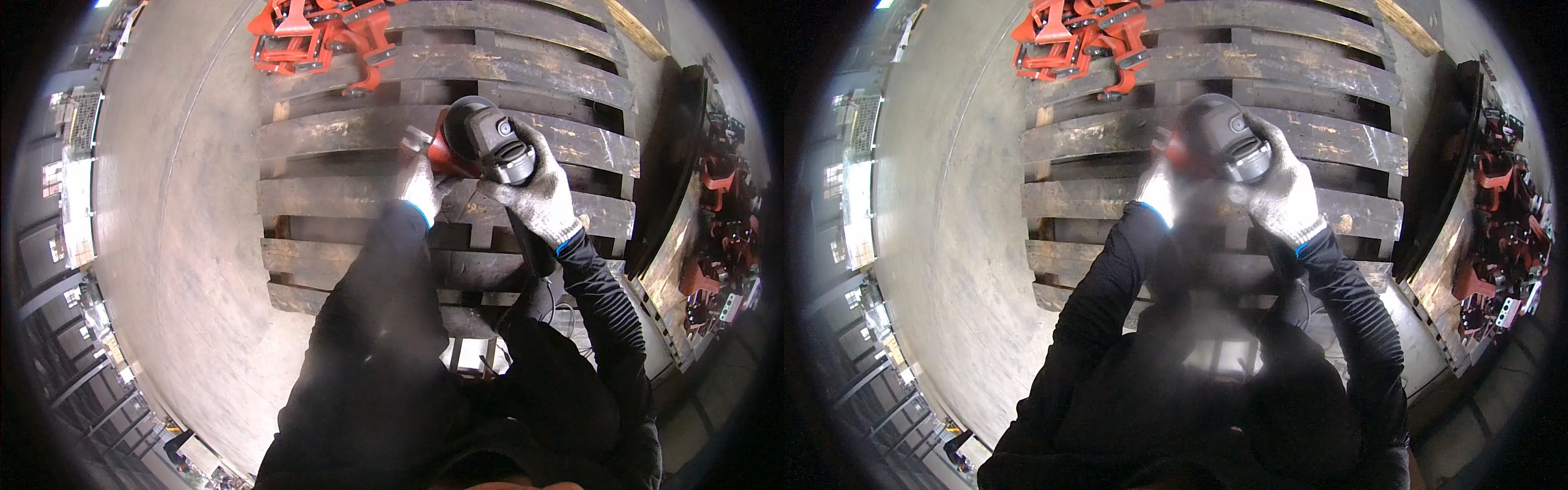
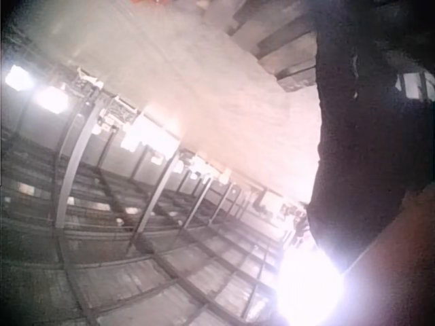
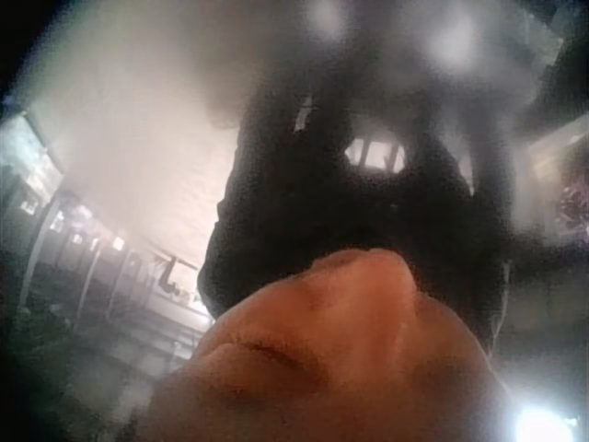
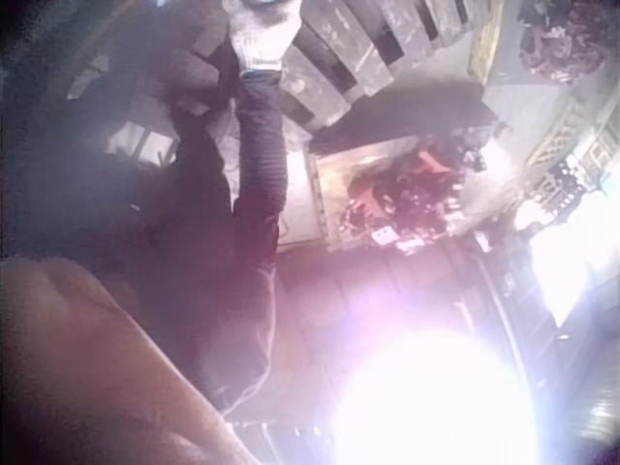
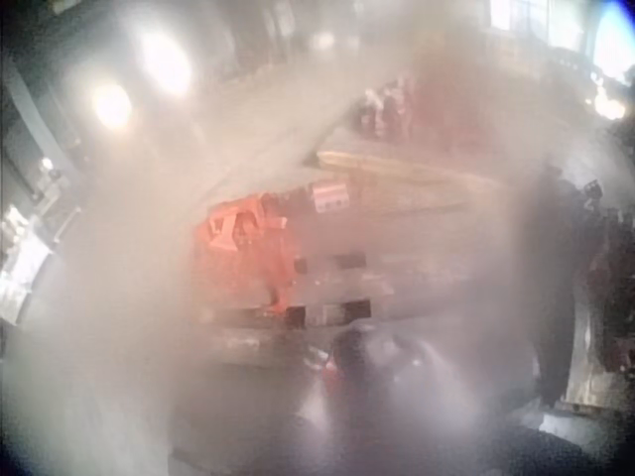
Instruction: The person uses an angle grinder to smooth the edges of red metal parts placed on a wooden pallet. They repeatedly pick up each part, grind its edges, and place it back on the pallet.
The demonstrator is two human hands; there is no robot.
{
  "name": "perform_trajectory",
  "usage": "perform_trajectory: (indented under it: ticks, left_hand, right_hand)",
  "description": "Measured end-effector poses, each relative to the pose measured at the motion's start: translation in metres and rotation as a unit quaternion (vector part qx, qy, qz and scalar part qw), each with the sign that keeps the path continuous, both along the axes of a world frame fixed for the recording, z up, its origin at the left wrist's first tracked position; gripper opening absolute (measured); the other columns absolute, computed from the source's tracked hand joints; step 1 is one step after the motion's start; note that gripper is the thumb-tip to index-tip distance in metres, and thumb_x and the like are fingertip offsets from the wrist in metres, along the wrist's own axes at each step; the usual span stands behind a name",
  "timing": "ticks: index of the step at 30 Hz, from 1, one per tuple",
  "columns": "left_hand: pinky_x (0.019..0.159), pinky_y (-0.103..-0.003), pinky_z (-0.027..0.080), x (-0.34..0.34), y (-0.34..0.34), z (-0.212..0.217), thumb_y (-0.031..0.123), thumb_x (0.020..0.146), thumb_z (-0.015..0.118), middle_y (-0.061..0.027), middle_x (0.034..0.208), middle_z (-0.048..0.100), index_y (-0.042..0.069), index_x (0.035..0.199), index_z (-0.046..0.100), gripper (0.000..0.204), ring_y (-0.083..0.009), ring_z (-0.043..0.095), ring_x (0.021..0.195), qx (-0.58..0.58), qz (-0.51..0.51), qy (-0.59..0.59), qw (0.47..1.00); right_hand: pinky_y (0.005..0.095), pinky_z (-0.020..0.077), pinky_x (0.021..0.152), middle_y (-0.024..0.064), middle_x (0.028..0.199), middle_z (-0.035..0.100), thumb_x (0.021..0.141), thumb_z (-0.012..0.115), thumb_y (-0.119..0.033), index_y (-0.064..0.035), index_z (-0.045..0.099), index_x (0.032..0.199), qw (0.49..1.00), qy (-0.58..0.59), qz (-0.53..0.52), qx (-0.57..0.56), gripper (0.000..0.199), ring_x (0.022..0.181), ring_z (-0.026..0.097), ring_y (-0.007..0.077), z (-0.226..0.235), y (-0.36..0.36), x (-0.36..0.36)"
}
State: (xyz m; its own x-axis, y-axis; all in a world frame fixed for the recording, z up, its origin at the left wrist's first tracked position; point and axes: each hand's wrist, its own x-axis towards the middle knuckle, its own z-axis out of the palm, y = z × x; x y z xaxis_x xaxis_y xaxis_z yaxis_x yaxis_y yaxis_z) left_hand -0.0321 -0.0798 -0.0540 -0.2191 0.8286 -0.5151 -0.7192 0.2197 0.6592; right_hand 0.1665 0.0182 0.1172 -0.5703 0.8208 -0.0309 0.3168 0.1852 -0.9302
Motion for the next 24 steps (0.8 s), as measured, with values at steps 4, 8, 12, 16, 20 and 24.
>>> perform_trajectory:
  ticks: [4,8,12,16,20,24]
  left_hand:
    - [0.105,-0.044,0.052,0.01,0.012,0.032,0.05,0.109,0.036,-0.0179,0.139,0.055,0.003,0.148,0.04,0.061,-0.0297,0.059,0.124,-0.129,0.052,-0.114,0.984]
    - [0.1,-0.051,0.058,0.007,0.005,0.022,0.035,0.109,0.044,-0.0219,0.138,0.053,0.003,0.147,0.038,0.05,-0.0361,0.062,0.119,-0.099,0.083,-0.107,0.986]
    - [0.103,-0.05,0.056,-0.005,-0.014,-0.051,0.039,0.109,0.045,-0.0218,0.137,0.054,0.003,0.147,0.039,0.052,-0.0358,0.061,0.121,0.018,0.053,-0.01,0.998]
    - [0.104,-0.05,0.054,-0.008,0.004,0.034,0.06,0.103,0.047,-0.0195,0.138,0.054,0.006,0.147,0.041,0.07,-0.0344,0.059,0.124,-0.068,0.096,-0.112,0.987]
    - [0.104,-0.048,0.053,-0.006,0.001,0.064,0.079,0.093,0.046,-0.016,0.138,0.055,0.007,0.148,0.041,0.09,-0.0321,0.059,0.124,-0.124,0.1,-0.009,0.987]
    - [0.108,-0.044,0.05,-0.012,-0.001,0.075,0.043,0.108,0.048,-0.0116,0.141,0.056,0.011,0.143,0.049,0.048,-0.0271,0.056,0.129,-0.118,0.145,-0.086,0.978]
  right_hand:
    - [0.0381,0.0517,0.104,0.0212,0.133,0.066,0.072,0.086,-0.017,-0.0069,0.047,0.148,1.0,-0.006,-0.002,0.003,0.086,0.125,0.064,0.0288,-0.004,0.002,-0.001]
    - [0.038,0.0515,0.104,0.0215,0.132,0.066,0.071,0.087,-0.018,-0.0063,0.047,0.148,1.0,-0.029,0.006,0.0,0.088,0.125,0.064,0.0286,-0.005,0.0,0.001]
    - [0.0383,0.0515,0.104,0.0215,0.132,0.066,0.068,0.089,-0.021,-0.0055,0.047,0.147,0.999,-0.032,0.022,-0.006,0.091,0.126,0.064,0.0289,-0.007,-0.001,0.004]
    - [0.0382,0.0511,0.104,0.0212,0.132,0.066,0.068,0.092,-0.028,-0.0056,0.048,0.146,0.997,-0.078,-0.007,-0.028,0.092,0.125,0.064,0.0296,-0.01,-0.006,0.01]
    - [0.0382,0.05,0.105,0.0189,0.132,0.065,0.068,0.093,-0.028,-0.0043,0.048,0.146,0.996,-0.072,-0.002,-0.053,0.093,0.124,0.063,0.0271,-0.016,-0.007,0.018]
    - [0.038,0.0483,0.107,0.0148,0.133,0.064,0.067,0.093,-0.021,-0.0045,0.048,0.146,0.994,-0.066,-0.009,-0.091,0.093,0.122,0.062,0.0231,-0.021,-0.009,0.029]
